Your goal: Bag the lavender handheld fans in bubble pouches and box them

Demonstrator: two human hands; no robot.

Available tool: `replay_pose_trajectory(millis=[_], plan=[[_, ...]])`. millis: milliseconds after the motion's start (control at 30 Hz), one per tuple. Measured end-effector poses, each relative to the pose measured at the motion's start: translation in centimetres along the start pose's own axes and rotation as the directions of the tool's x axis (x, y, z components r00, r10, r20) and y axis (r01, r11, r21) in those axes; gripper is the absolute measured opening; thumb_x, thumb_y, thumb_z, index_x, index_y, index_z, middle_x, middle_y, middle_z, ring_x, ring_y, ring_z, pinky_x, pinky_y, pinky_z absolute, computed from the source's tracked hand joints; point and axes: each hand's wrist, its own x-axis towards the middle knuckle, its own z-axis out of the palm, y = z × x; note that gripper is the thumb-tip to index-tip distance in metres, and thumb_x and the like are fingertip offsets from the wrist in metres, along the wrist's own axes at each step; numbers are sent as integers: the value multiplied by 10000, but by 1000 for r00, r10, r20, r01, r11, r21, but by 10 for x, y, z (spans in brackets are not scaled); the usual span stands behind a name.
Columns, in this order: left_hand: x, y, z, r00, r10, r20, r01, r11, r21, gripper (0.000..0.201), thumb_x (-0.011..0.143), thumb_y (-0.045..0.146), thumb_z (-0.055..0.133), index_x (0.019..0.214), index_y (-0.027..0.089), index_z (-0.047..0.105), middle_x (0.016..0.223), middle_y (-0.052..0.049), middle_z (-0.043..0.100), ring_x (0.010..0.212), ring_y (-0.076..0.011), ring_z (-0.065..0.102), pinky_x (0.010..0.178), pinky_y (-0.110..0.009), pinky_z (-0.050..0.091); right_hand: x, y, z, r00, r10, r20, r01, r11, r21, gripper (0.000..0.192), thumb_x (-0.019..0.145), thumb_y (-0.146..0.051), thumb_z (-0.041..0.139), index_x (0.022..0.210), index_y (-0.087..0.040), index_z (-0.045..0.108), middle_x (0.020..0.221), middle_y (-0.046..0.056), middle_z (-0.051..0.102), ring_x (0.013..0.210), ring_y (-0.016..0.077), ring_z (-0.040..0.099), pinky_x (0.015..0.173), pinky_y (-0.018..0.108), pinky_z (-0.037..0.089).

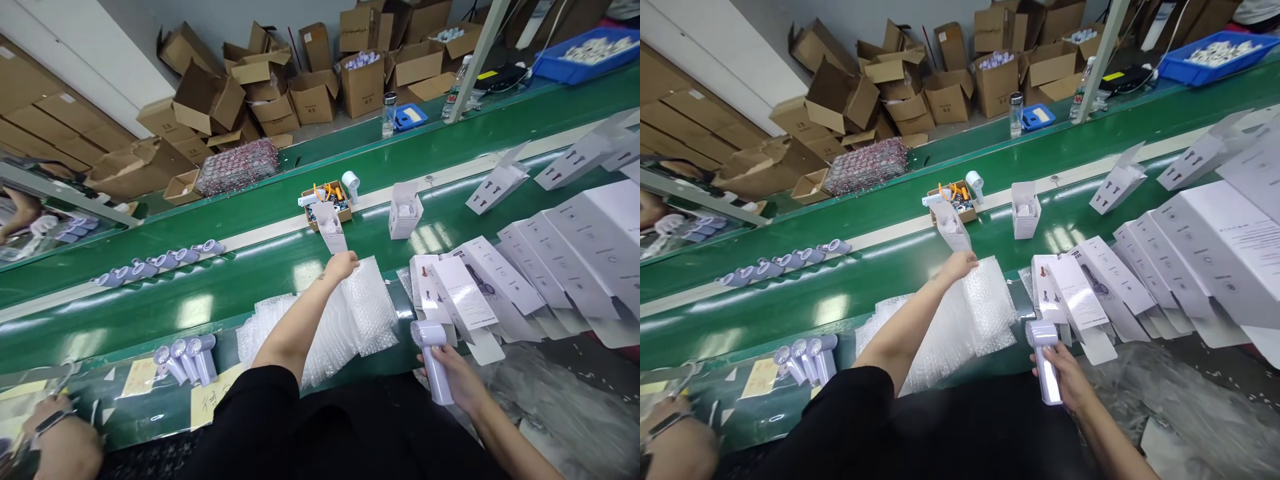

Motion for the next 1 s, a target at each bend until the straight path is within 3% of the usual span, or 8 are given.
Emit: replay_pose_trajectory(millis=[100, 233, 367, 533, 700, 833, 900, 1000], plan=[[-18, -3, 44, 991, 120, -51, -110, 979, 169, 165, 845, 286, 563, 929, 153, 611, 975, -107, 571, 989, -234, 488, 855, -343, 391, 5, 10, 1, 1000, 3, -20, -3, 1000, 23, 422, 686, -278, 773, 1031, -244, 533, 828, -11, 654, 768, 175, 660, 629, 289, 560], [-70, -11, 127, 914, 274, 300, -375, 854, 360, 432, 759, 497, 628, 1001, 142, 580, 1024, -141, 554, 1009, -290, 480, 836, -404, 430, 11, 26, -4, 999, 13, -43, -11, 999, 34, 414, 698, -284, 768, 1028, -237, 523, 822, -22, 653, 699, 150, 660, 632, 284, 557], [-88, -20, 167, 890, 249, 383, -376, 875, 304, 194, 802, 170, 550, 976, 100, 602, 1060, -193, 566, 1070, -304, 480, 901, -433, 402, 10, 36, -12, 997, 5, -75, -2, 999, 43, 409, 669, -287, 784, 990, -234, 535, 818, -26, 654, 733, 170, 670, 637, 291, 557], [-83, -19, 151, 917, 212, 339, -273, 951, 143, 183, 815, 139, 473, 827, 135, 655, 901, -123, 647, 917, -241, 571, 845, -366, 439, -6, 29, -7, 998, 44, 52, -46, 998, 52, 423, 678, -282, 770, 1028, -244, 536, 838, -4, 653, 814, 210, 661, 640, 320, 549], [-102, -6, 130, 953, 198, 231, -181, 979, -94, 258, 888, 210, 372, 931, 150, 619, 868, -33, 657, 808, -140, 592, 738, -242, 462, -16, 10, 30, 972, 30, 234, -27, 1000, -16, 442, 671, -308, 765, 1039, -221, 537, 795, 14, 647, 671, 187, 646, 533, 287, 517], [-127, -4, 113, 979, 203, 29, -185, 936, -300, 242, 887, 202, 341, 874, 139, 574, 776, -31, 599, 745, -135, 557, 696, -249, 450, -20, 7, 52, 975, -29, 219, 54, 993, -106, 427, 724, -275, 726, 1092, -236, 511, 836, 9, 630, 683, 191, 648, 480, 278, 511], [-141, -9, 105, 933, 325, -155, -359, 871, -336, 193, 869, 211, 391, 812, 153, 566, 749, -37, 561, 752, -151, 524, 716, -279, 436, -24, 11, 57, 980, -20, 196, 46, 991, -128, 383, 739, -273, 714, 1063, -228, 515, 863, 12, 620, 701, 198, 652, 466, 283, 516], [-161, -20, 98, 763, 584, -277, -635, 757, -152, 175, 855, 178, 397, 788, 160, 558, 717, -52, 517, 739, -174, 463, 705, -317, 413, -31, 18, 63, 987, -2, 161, 22, 992, -123, 374, 738, -276, 717, 1044, -226, 508, 871, 16, 621, 724, 211, 660, 478, 297, 532]])
